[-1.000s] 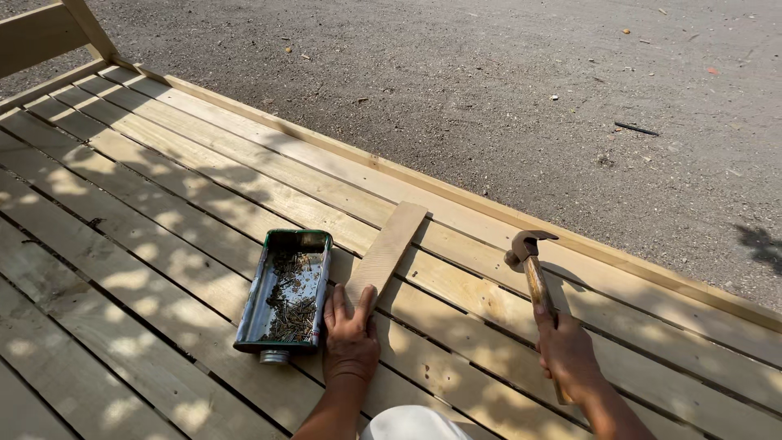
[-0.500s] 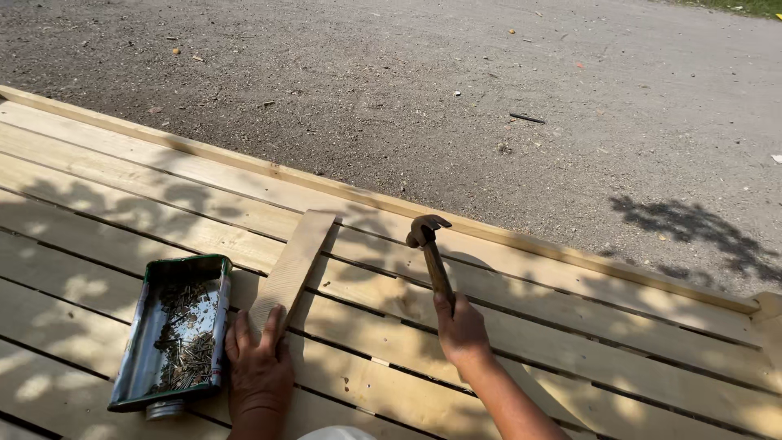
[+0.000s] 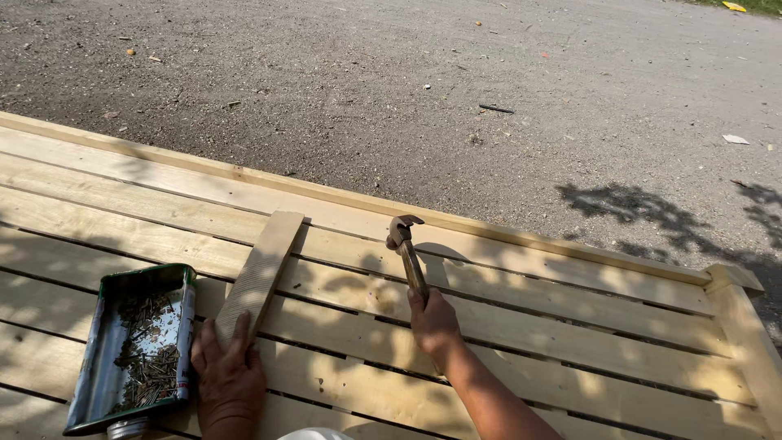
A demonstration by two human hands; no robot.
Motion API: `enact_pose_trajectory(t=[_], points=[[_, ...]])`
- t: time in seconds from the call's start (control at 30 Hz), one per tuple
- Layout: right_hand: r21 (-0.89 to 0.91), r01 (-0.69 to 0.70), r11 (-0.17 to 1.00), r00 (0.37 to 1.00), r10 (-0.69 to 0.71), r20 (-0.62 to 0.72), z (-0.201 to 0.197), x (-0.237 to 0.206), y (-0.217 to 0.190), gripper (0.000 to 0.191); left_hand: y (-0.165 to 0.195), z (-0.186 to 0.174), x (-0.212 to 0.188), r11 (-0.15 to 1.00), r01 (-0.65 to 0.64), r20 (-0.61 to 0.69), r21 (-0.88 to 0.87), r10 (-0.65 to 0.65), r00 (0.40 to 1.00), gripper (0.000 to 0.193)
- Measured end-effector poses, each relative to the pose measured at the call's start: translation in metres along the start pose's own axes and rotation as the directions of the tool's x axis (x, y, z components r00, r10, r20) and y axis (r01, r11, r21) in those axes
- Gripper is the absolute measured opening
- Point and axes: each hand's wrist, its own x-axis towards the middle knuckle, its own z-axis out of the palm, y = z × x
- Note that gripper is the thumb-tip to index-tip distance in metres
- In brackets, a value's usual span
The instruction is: The person hammers nails into a wooden pallet using a hammer and a small block of wood as a guide. They then use a chisel to smooth the edges of the pallet.
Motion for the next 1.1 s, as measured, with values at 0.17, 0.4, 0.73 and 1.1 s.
enact_pose_trajectory(t=[0.17,0.4,0.73,1.1], points=[[-0.156,0.021,0.988,0.996,-0.008,0.087,0.001,0.010,0.012,0.046,0.005,-0.007,0.003,0.999,0.009,0.015,-0.044,-0.008,1.000,0.058],[-0.123,0.013,0.992,0.998,-0.005,0.063,0.023,-0.007,0.032,0.047,0.011,-0.013,0.006,0.998,0.023,0.054,-0.061,-0.019,0.998,0.056],[0.090,-0.102,0.991,0.983,0.087,0.161,0.020,0.001,0.042,0.048,0.045,-0.013,0.029,0.928,-0.253,0.095,0.274,0.236,0.967,0.074],[0.403,-0.436,0.805,0.879,0.285,0.382,-0.001,0.022,0.058,0.059,0.247,0.089,0.002,0.767,0.256,0.406,-0.589,0.007,0.914,0.053]])
